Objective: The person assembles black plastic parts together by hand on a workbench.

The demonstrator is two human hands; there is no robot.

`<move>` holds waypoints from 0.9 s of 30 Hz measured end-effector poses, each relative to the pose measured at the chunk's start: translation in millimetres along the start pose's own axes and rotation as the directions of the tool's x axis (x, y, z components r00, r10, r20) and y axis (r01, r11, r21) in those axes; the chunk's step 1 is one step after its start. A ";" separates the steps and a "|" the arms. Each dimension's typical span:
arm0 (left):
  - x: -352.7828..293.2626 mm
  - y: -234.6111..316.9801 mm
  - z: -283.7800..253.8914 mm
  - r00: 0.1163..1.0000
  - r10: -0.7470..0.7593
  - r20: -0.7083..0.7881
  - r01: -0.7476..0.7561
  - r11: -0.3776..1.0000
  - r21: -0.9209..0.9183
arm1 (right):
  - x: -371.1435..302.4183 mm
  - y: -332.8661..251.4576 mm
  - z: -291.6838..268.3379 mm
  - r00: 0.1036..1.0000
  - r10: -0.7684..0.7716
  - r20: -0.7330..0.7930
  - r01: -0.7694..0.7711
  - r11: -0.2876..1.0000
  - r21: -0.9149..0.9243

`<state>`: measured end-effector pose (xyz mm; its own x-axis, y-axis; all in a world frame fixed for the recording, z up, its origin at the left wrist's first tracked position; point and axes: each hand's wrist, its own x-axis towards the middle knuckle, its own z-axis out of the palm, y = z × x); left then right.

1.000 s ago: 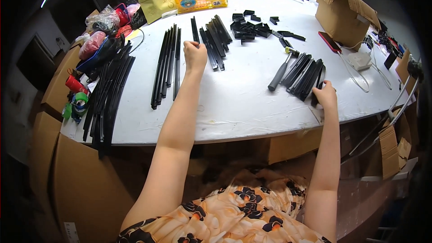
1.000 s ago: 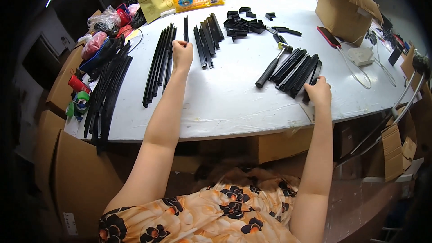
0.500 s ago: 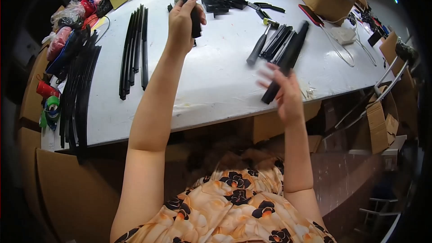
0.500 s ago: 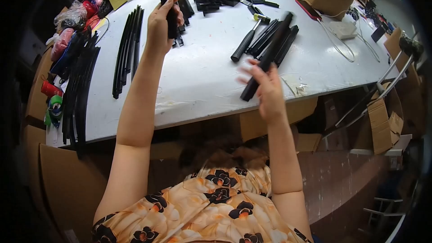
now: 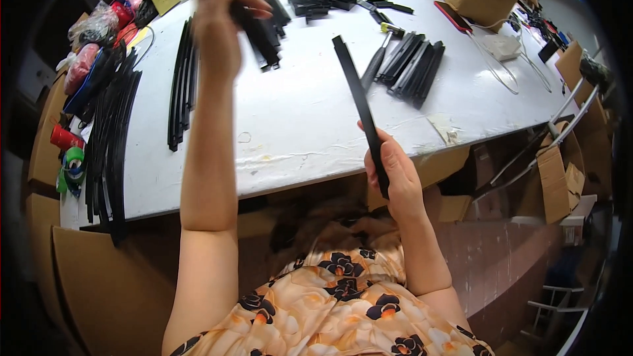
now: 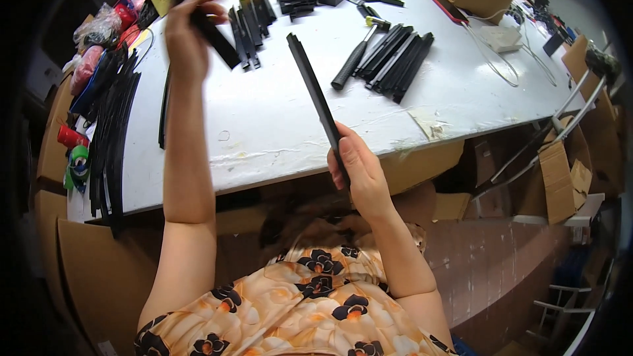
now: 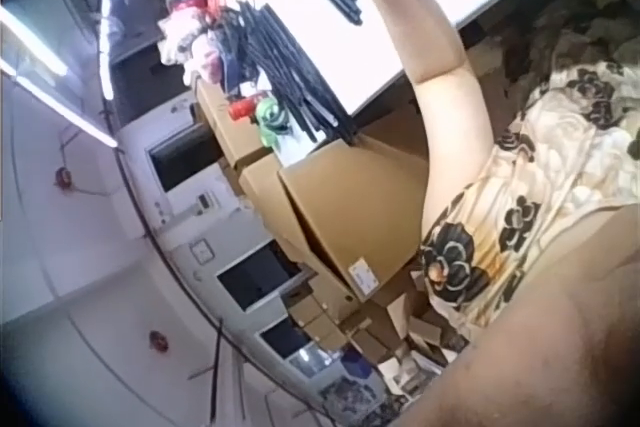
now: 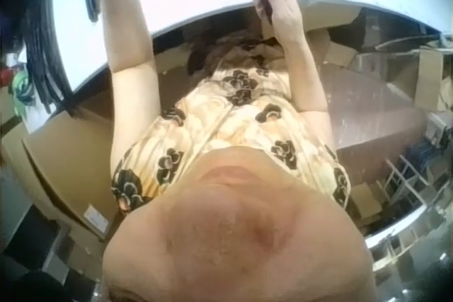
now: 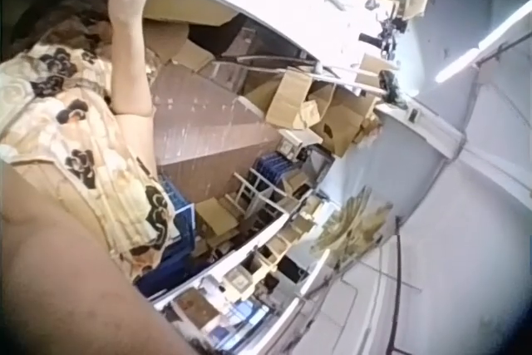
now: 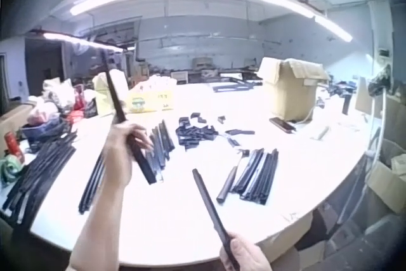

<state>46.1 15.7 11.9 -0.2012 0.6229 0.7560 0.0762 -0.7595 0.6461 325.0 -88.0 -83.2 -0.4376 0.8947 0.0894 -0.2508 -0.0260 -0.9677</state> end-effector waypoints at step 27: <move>-93.5 104.9 -19.3 0.413 -0.751 0.515 0.018 0.572 0.820 | -40.4 2.4 -45.9 0.979 0.082 0.187 0.043 0.810 -0.585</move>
<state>54.1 -125.7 7.0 0.3628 0.9243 -0.1190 0.8408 -0.2696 0.4693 381.7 -103.7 -100.0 -0.6103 0.7905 0.0519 0.2826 0.2785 -0.9179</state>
